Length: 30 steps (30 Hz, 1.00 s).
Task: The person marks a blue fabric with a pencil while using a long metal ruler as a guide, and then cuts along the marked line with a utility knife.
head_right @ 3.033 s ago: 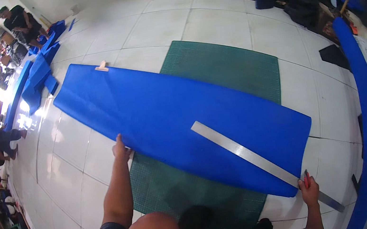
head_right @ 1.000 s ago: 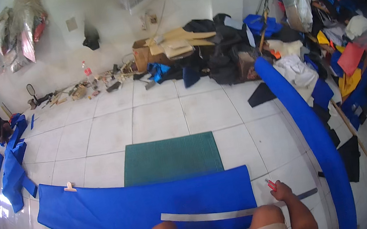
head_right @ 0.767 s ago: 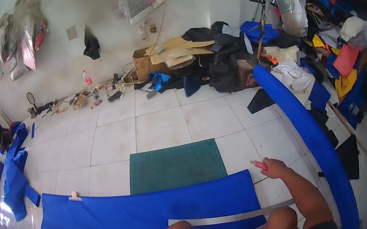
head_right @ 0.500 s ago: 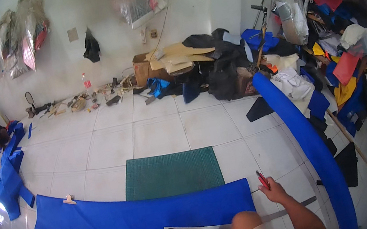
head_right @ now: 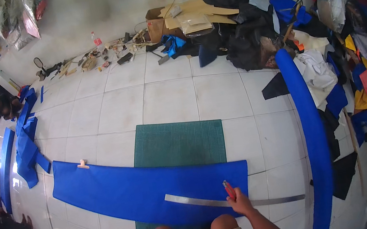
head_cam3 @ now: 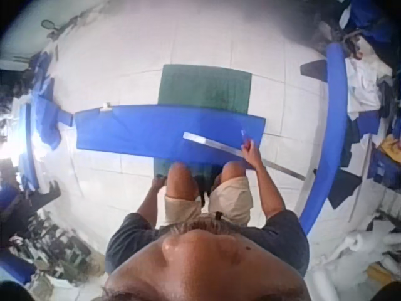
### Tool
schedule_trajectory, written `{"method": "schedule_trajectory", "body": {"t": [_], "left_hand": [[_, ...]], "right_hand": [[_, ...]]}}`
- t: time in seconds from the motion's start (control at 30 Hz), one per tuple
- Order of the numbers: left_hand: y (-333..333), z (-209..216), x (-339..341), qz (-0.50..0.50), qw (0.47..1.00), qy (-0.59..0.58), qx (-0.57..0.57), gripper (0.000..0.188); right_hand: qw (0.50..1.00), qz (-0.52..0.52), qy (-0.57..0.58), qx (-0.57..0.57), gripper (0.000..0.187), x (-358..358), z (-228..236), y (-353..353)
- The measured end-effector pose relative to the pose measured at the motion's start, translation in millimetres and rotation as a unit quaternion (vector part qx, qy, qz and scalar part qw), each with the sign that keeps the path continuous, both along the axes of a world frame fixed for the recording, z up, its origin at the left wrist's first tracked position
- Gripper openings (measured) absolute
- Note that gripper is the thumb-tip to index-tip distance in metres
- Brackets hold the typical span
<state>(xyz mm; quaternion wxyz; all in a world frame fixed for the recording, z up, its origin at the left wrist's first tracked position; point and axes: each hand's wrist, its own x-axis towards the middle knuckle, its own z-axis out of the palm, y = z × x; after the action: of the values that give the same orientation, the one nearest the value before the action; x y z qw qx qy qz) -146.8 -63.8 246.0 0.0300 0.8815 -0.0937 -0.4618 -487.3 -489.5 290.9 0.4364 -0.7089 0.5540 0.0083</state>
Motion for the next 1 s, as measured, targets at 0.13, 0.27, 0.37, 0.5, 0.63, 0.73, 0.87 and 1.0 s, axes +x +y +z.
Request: {"method": "schedule_trajectory", "body": {"t": [0.13, 0.27, 0.37, 0.5, 0.63, 0.73, 0.87, 1.0], "left_hand": [[-12.7, 74.5, 10.6, -0.095, 0.993, 0.019, -0.065, 0.058], [-40.8, 176.3, 34.0, 0.023, 0.995, -0.013, -0.101, 0.051], [-56.9, 247.4, 53.0, 0.059, 0.991, -0.027, -0.113, 0.048], [-58.5, 313.8, 50.7, 0.065, 0.994, -0.017, -0.084, 0.047], [-43.4, 346.9, 26.6, 0.067, 0.994, -0.002, -0.087, 0.051], [-38.3, 356.6, 19.5, 0.071, 0.991, 0.003, -0.118, 0.046], [-54.2, 345.3, 24.2, 0.149, 0.978, -0.018, -0.143, 0.038], [-81.5, 309.3, 62.5, 0.041, 0.994, -0.028, -0.096, 0.031]], "right_hand": [[0.997, -0.002, 0.052, 0.053, 0.046, -31.6, 56.2, 56.1], [0.974, -0.090, 0.162, 0.128, 0.051, -124.6, 114.8, 112.6], [0.944, -0.163, 0.238, 0.158, 0.047, -207.8, 143.6, 154.8], [0.974, -0.068, 0.179, 0.123, 0.075, -271.3, 141.0, 179.4], [0.974, 0.002, 0.197, 0.114, 0.075, -245.1, 138.9, 135.2], [0.965, -0.015, 0.176, 0.192, 0.089, -155.5, 163.2, 56.9], [0.990, -0.065, 0.117, 0.039, 0.052, -2.0, 239.1, -44.4], [0.995, 0.007, 0.097, 0.019, 0.055, 150.0, 289.2, -136.7]]}}
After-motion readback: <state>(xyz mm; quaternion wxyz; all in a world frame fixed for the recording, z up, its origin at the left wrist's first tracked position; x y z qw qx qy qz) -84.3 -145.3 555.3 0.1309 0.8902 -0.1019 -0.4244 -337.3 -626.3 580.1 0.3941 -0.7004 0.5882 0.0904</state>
